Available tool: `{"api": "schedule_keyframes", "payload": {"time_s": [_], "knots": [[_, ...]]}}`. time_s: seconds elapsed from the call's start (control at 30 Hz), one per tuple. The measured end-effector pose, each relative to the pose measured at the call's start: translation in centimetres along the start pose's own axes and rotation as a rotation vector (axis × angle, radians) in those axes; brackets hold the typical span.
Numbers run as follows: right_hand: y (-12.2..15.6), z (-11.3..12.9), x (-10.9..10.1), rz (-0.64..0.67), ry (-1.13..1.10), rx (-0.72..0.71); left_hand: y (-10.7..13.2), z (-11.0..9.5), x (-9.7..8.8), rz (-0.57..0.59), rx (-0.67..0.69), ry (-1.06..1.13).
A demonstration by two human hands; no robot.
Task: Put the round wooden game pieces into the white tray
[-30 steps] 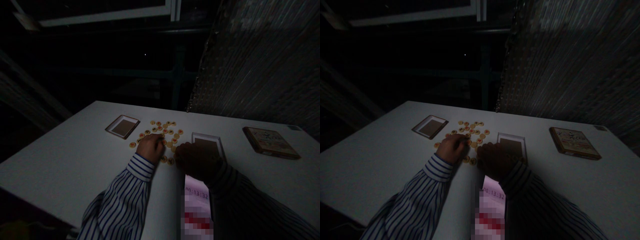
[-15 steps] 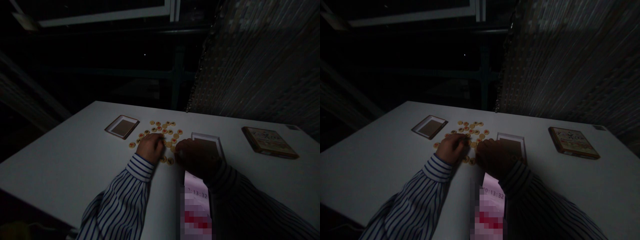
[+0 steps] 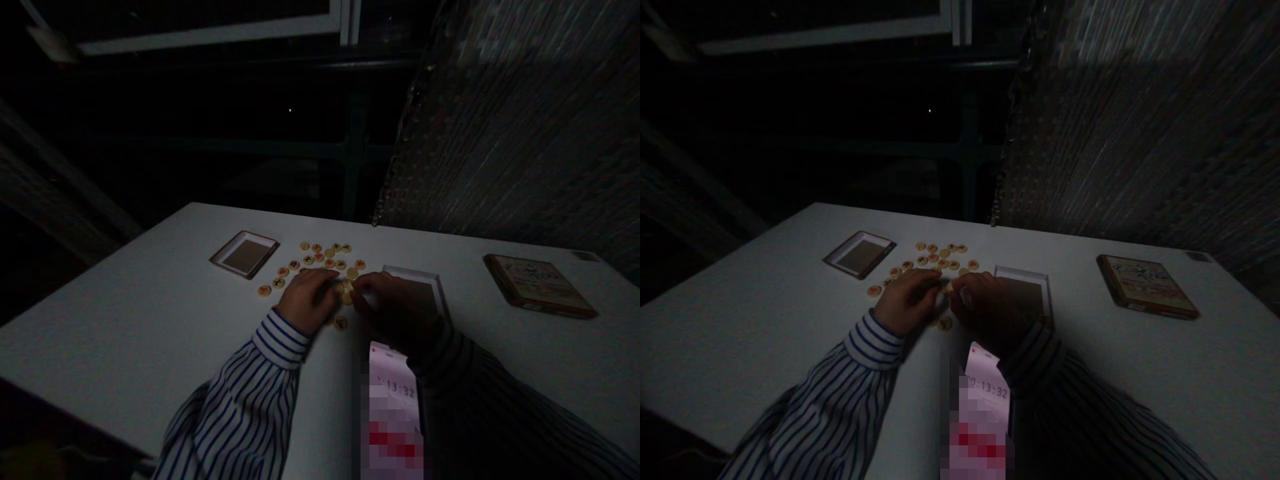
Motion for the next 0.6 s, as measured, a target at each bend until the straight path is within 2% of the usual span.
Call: {"api": "schedule_keyframes", "payload": {"time_s": [0.23,0.4,0.6], "knots": [[0.0,-0.6,-0.1,-0.011,-0.165,0.052,0.0,-1.0,0.2,0.012,0.088,0.012],[0.0,-1.2,0.4,0.019,-0.363,0.075,0.1,-1.5,0.2,-0.021,0.119,-0.035],[-0.1,-1.6,0.6,0.016,-0.468,0.125,0.1,-2.0,-0.1,-0.053,0.142,-0.066]]}}
Point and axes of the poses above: each hand's wrist, its own y-axis away from the middle knuckle, its own x-axis out of the palm, z = x × y, the point moved 8 cm from there along -y, towards the middle knuckle, and after that the axes turned 4 degrees about z, right-handed, at the moved point
